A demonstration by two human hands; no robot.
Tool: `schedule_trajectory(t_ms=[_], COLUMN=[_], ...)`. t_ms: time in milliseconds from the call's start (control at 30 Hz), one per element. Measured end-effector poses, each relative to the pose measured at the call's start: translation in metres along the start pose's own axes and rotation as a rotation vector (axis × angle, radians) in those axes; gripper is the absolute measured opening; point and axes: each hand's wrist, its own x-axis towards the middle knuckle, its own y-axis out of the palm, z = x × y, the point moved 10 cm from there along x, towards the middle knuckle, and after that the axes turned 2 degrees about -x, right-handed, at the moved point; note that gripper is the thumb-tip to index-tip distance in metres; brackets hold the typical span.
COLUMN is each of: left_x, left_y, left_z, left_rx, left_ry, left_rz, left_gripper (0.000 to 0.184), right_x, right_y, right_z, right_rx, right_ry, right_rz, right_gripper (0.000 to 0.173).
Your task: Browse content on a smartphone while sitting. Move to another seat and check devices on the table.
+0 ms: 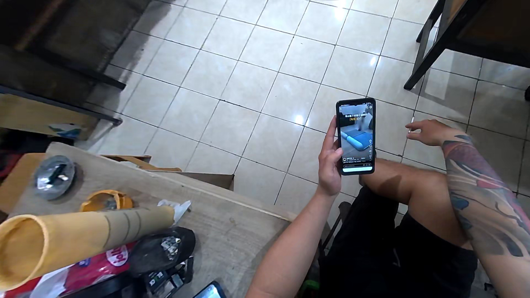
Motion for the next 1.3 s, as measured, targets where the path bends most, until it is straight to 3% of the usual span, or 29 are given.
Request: schedule_trajectory(t_ms=[1300], left_x=[-0.0004], left_y=[-0.0004], left_z=[0.0008], left_rx=[-0.002], left_ry=[0.002], left_rz=[0.000], left_gripper=[0.065], right_x=[-0.0012], right_y=[0.0003], right_z=[-0.0003], right_rx=[0.029], right_ry=[-0.010], right_rz=[-0.001], right_gripper=[0.049])
